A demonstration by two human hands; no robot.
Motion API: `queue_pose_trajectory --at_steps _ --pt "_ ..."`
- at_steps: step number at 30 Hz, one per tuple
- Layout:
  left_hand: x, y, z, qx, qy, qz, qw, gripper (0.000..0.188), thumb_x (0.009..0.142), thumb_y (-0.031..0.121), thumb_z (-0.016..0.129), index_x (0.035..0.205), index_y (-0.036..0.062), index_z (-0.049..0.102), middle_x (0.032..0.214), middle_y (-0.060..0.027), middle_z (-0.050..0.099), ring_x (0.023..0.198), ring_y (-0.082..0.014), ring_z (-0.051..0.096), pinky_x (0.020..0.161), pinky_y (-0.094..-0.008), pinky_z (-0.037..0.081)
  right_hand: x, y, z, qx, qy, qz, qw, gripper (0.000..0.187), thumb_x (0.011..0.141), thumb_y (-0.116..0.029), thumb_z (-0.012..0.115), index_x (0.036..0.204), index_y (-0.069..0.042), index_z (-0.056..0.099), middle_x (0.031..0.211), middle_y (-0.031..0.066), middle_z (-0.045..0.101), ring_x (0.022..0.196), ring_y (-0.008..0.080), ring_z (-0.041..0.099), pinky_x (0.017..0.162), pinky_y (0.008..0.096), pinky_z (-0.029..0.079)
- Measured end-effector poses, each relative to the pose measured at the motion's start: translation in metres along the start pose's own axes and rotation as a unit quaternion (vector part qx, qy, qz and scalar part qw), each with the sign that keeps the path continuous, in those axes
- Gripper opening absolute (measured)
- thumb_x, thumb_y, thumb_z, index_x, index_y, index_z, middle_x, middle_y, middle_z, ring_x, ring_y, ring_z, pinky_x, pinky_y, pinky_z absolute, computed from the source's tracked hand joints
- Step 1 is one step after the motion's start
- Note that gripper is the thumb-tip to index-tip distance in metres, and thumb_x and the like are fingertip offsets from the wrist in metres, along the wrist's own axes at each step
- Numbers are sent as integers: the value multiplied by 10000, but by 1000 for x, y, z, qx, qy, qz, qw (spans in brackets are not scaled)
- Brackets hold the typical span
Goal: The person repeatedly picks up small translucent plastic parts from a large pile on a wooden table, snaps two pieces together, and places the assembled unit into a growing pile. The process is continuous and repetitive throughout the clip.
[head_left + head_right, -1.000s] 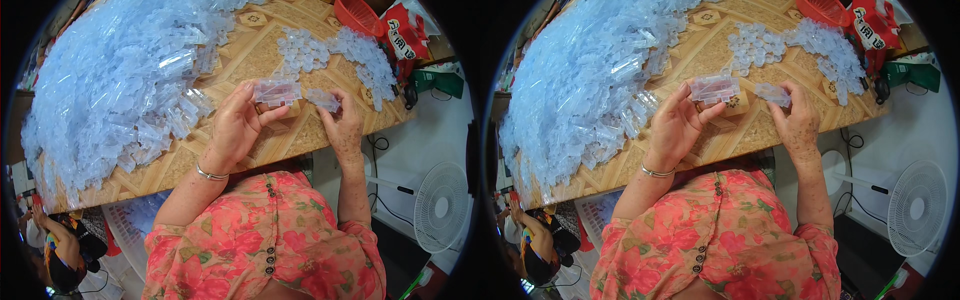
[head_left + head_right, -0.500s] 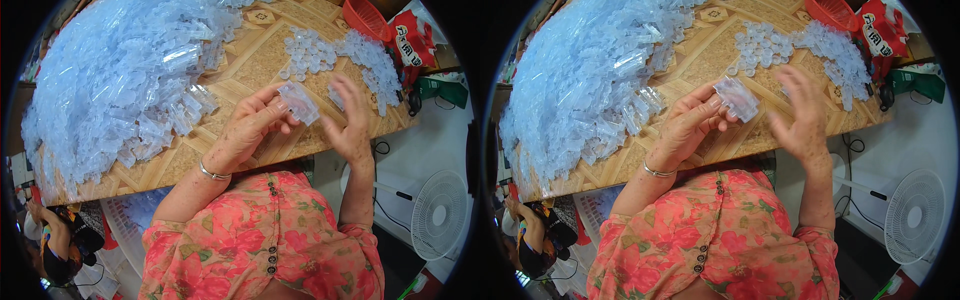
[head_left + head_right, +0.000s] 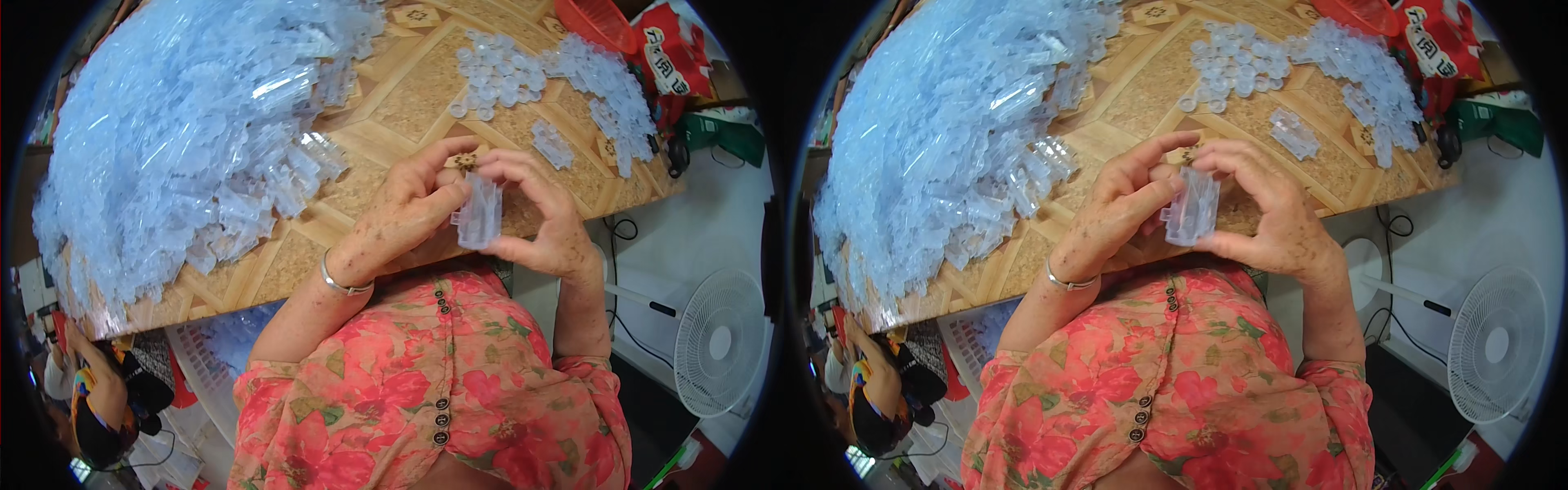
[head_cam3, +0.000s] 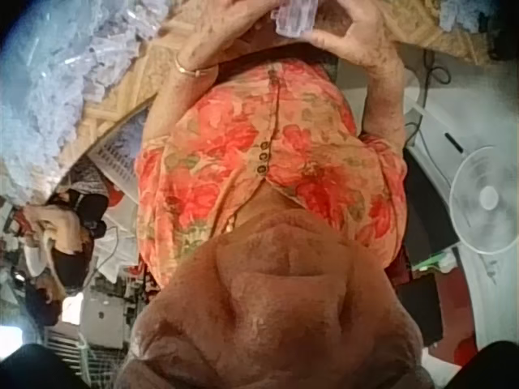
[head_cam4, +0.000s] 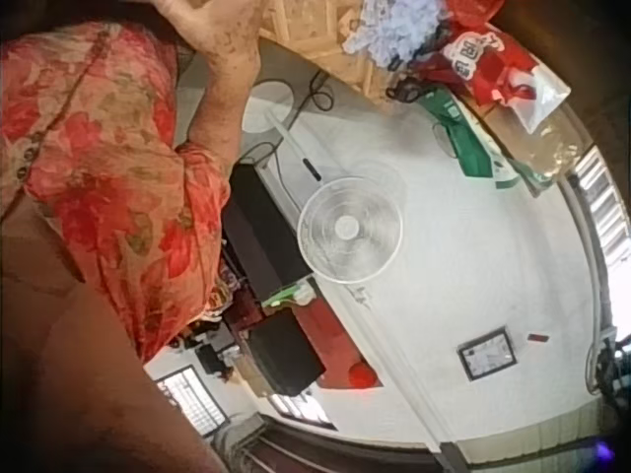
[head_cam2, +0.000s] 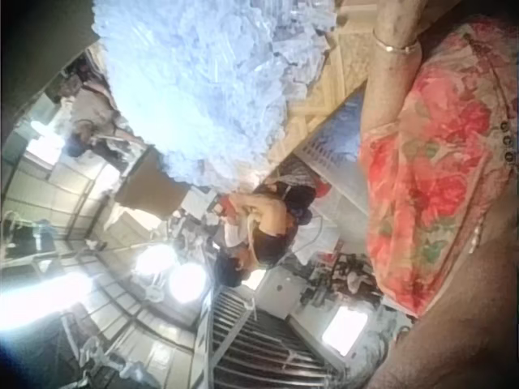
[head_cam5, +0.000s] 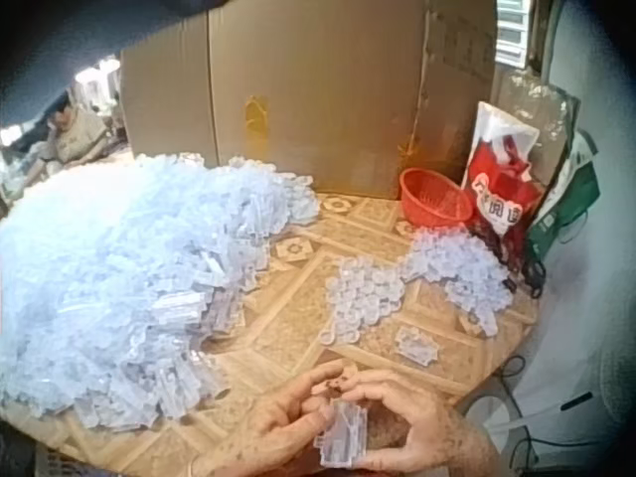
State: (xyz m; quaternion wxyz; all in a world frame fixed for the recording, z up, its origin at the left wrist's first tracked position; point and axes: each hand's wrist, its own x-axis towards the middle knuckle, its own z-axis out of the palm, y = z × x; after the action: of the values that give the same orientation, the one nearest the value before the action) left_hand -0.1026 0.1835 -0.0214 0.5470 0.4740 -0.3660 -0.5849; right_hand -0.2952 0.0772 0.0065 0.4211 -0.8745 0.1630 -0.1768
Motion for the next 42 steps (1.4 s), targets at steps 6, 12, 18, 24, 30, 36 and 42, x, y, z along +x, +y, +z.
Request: queue_pose_trajectory --at_steps 6,12,18,24,30,36,42 --pt "0 -3 1 -58 -39 -11 997 553 975 198 644 1453 -19 470 807 50 600 632 -4 486 547 -158 371 -9 -2 22 -56 115 -63 990 521 656 -97 869 1116 -73 625 1106 105 643 1001 279 663 800 359 550" --pt "0 3 2 -50 -1 -9 999 555 984 247 664 1434 -26 487 898 3 650 733 -27 545 656 -177 445 -20 29 2 -313 272 -80 907 402 636 -11 791 1012 -105 683 1027 65 674 852 260 688 706 367 565" --pt "2 -5 1 -45 -34 5 998 512 982 225 664 1401 -30 517 932 -14 659 776 -46 565 690 -193 463 -26 51 -30 -378 313 142 859 318 733 -29 684 1040 -107 661 1098 54 659 865 281 665 762 398 541" --pt "-1 0 0 -43 -11 5 999 480 970 178 670 1382 -28 535 947 -16 657 829 -52 581 713 -193 469 -24 43 -25 -347 271 141 887 351 787 -4 583 1123 -81 651 1197 114 627 1056 321 629 888 426 515" --pt "0 -1 0 -51 -31 -2 998 470 964 159 676 1374 -26 541 968 -21 657 850 -54 588 723 -192 472 -23 50 -14 -336 234 75 909 346 834 -45 647 1178 -66 626 1318 137 579 1229 362 530 1036 465 431" --pt "-1 -1 0 -43 -27 1 999 472 962 156 677 1373 -32 540 972 -27 658 860 -55 589 735 -197 474 -23 78 -22 -326 239 86 911 271 878 -82 678 1132 -44 591 1428 164 501 1369 393 411 1141 497 335" --pt "3 -7 0 -23 -30 11 999 479 957 158 685 1370 -37 540 971 -29 657 862 -64 591 744 -206 474 -12 132 -75 -393 271 72 875 247 878 -69 679 1106 -27 595 1494 172 459 1436 426 335 1188 495 284"
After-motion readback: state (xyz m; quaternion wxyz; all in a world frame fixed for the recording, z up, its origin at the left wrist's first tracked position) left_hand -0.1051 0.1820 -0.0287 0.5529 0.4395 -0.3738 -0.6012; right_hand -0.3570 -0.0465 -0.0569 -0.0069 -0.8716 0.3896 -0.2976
